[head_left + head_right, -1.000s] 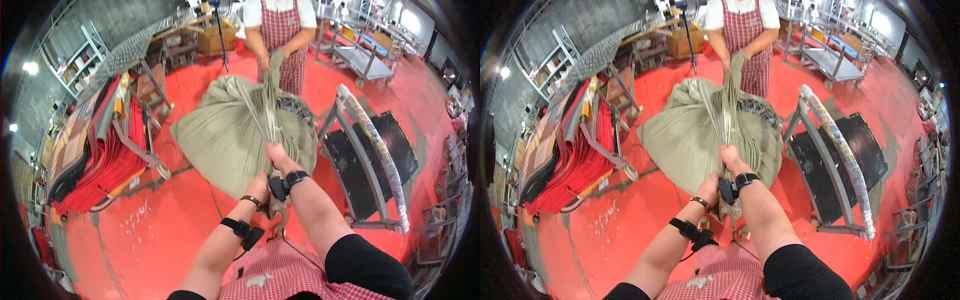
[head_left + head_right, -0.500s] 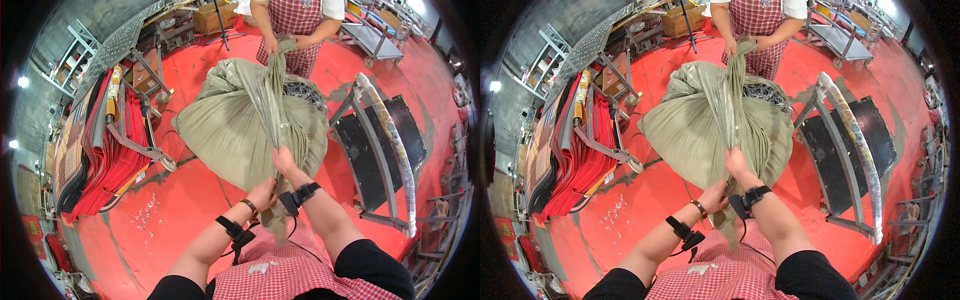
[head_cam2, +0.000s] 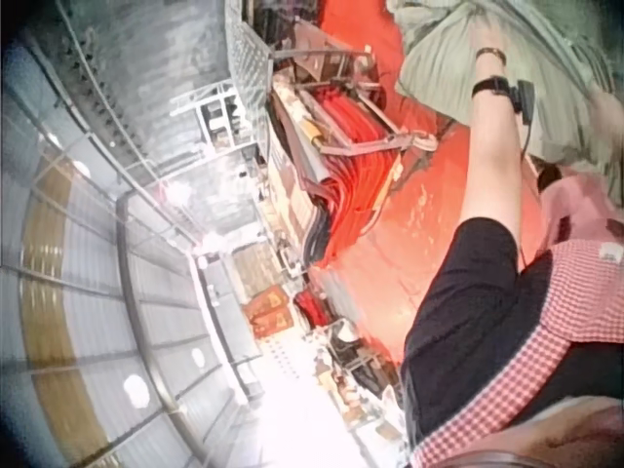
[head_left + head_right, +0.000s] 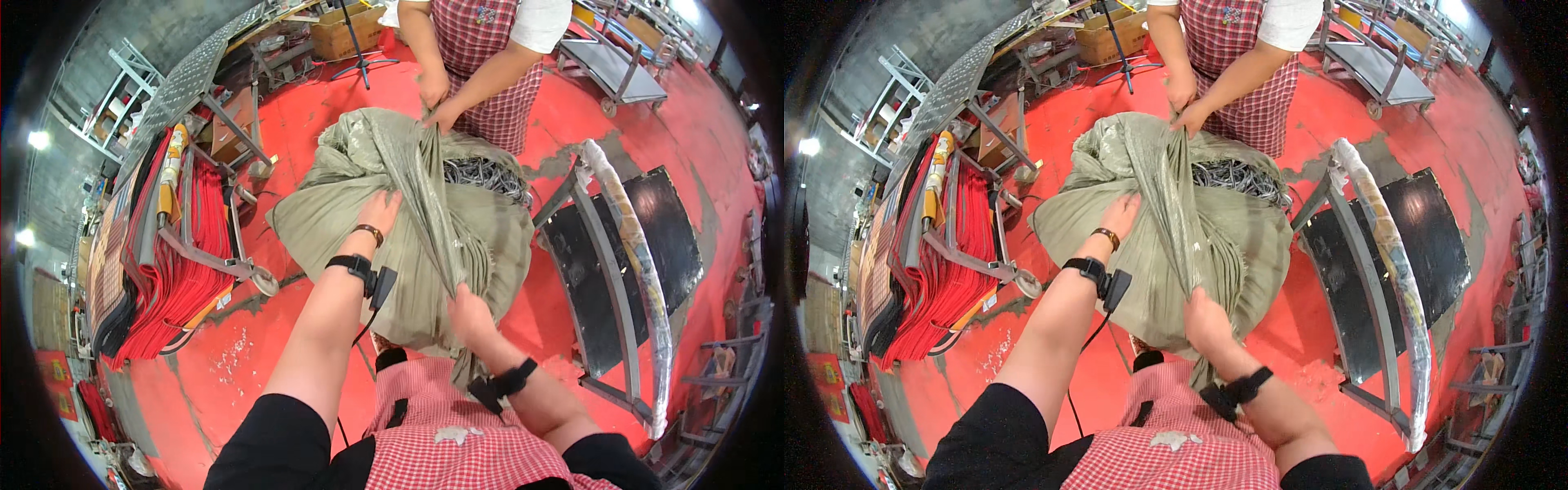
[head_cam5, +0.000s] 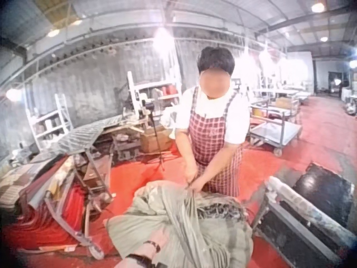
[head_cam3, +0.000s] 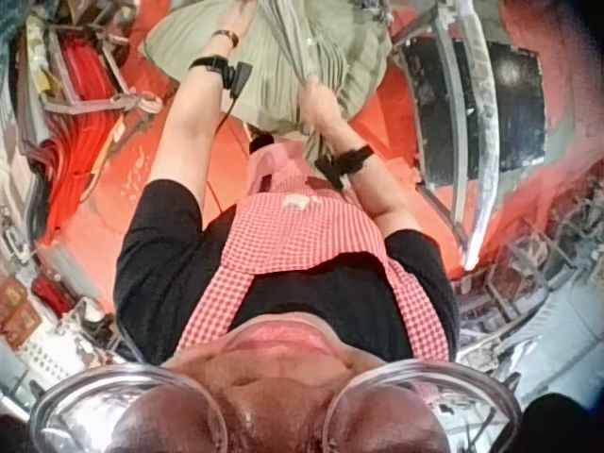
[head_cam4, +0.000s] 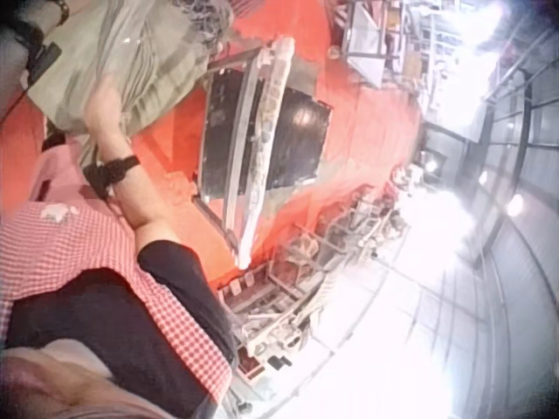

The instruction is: Tying up a large green industrial sack filled with metal components and moving it through a warehouse on a pushcart.

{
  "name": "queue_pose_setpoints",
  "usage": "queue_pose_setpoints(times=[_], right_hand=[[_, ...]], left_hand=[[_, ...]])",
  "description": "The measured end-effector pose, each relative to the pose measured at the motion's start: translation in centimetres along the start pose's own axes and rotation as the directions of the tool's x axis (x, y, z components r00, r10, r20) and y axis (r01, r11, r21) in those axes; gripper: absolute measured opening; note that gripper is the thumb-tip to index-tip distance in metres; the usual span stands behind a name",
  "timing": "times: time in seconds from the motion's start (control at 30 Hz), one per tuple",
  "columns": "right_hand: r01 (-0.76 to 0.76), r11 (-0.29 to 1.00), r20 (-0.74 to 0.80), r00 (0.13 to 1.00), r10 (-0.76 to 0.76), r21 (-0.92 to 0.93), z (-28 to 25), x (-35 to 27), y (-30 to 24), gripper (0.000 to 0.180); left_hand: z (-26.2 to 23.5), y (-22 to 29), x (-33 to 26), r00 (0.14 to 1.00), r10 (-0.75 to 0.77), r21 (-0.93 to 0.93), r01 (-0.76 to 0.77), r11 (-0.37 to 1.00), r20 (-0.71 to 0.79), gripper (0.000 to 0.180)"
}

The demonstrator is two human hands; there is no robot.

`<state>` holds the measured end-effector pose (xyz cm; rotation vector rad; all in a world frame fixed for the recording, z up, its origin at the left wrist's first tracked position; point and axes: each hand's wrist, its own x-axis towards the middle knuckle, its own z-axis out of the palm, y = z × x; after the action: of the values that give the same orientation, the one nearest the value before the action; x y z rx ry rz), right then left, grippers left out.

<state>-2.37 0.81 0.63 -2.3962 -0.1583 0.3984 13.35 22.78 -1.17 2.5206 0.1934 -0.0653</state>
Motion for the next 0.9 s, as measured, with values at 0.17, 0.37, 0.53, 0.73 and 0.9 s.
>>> queue_pose_setpoints(times=[0.17, 0.37, 0.53, 0.73, 0.9], right_hand=[[-0.022, 0.988, -0.017, 1.0, 0.025, 0.155, 0.9, -0.4, -0.5, 0.021], [-0.152, 0.958, 0.084, 0.987, 0.135, 0.243, -0.1, -0.3, -1.1, 0.023], [-0.134, 0.974, 0.149, 0.983, 0.107, 0.185, -0.9, 0.3, -1.7, 0.026], [-0.055, 0.986, 0.191, 0.981, 0.024, 0.156, -2.7, 0.9, -2.1, 0.024], [0.034, 0.981, 0.103, 0.993, -0.054, 0.191, -3.1, 1.4, -0.5, 0.023]], left_hand=[[3.7, -3.1, 7.1, 0.997, -0.035, 0.068, 0.04, 0.997, -0.073, 0.073], [7.4, -3.4, 10.0, 0.99, -0.062, -0.192, 0.036, 0.981, -0.127, 0.081], [8.4, -4.4, 10.5, 0.941, 0.038, -0.077, -0.067, 0.995, -0.335, 0.079], [7.5, -4.8, 12.1, 0.955, 0.04, 0.018, -0.037, 0.999, -0.294, 0.084], [3.1, -2.6, 13.4, 0.938, -0.282, 0.139, 0.257, 0.956, 0.204, 0.092]])
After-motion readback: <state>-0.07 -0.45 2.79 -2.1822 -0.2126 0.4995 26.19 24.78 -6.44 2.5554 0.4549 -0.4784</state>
